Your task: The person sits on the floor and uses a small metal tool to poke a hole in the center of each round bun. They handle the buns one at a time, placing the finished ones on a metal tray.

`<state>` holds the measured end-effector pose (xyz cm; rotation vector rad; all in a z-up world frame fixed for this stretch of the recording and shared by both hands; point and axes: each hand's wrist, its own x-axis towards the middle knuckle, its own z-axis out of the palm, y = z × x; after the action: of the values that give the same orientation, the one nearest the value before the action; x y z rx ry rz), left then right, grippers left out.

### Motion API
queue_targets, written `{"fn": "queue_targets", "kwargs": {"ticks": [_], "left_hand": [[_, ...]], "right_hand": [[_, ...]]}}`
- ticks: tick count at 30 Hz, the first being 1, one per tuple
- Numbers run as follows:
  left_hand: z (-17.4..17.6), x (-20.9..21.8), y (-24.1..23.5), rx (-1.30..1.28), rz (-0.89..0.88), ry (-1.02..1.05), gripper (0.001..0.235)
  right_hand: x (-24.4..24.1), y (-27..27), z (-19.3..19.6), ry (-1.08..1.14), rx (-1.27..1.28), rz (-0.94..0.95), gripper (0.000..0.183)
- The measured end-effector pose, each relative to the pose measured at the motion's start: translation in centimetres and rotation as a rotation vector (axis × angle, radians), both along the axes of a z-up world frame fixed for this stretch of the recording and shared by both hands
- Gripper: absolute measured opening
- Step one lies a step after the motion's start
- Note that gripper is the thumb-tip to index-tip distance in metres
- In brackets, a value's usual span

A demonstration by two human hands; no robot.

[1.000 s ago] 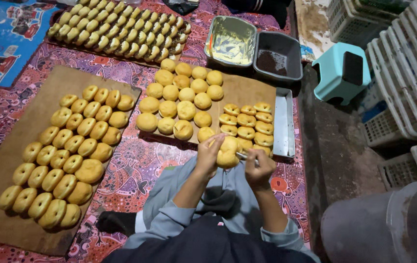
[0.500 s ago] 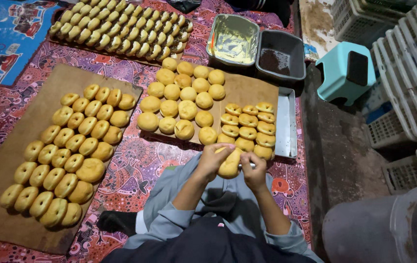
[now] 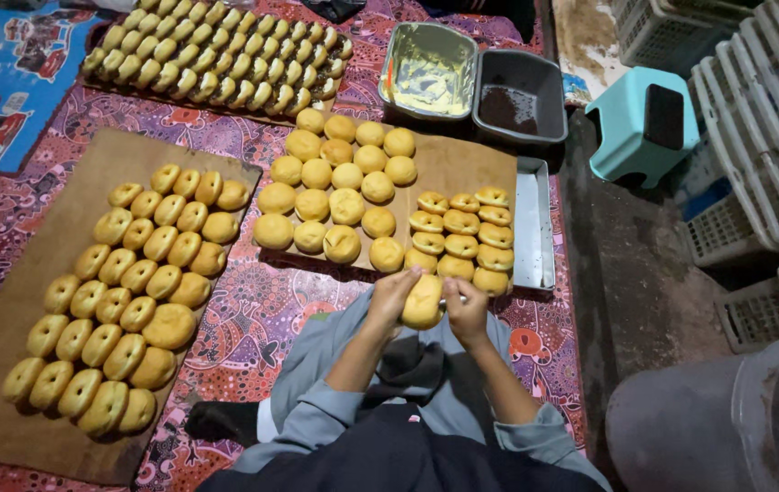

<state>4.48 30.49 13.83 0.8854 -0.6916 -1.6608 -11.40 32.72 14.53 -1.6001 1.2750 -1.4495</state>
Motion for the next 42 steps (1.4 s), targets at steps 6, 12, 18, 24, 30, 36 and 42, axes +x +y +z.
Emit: {"fn": "queue_targets", "kwargs": {"ticks": [6,12,18,24,30,36,42], "left_hand": [[-1.0,-0.9,0.9,0.089,0.009,0.174,0.031],[-2.0,-2.6,2.0,0.122,0.197,0.168,0.032],[-2.6,-2.1,1.9,0.16,0.255,0.181,0.031],[-3.8,-1.4,1.3,0.125,0.158,0.143,0.034],[-4.2,2.2,-0.2,-0.44,-0.052,-0.402,0.066],[-4.2,0.6,-0.5,-0.541,-0.149,-0.993,0.104],[-7.6,3.6,-9.2,-0.46,-0.143,-0.938,0.096]], "right_hand": [[-0.2,0.2,-0.8,-0.053,0.095,-0.002,0.024],[1.6,0.6,-0.1,0.31,-0.155,-0.309,0.019],[1.8,1.1,1.0,0.172,-0.221,-0.35,0.017],[1.8,0.2,1.1,0.263,-0.185,-0.445,0.021],[0.6,0.1,2.2,0.291,0.028,-0.427,0.022],[-0.8,-1.3,5.9,0.673,0.086,-0.275,0.023],[-12.6,0.6,13.4,0.455,-0.361,-0.778,0.02]]}}
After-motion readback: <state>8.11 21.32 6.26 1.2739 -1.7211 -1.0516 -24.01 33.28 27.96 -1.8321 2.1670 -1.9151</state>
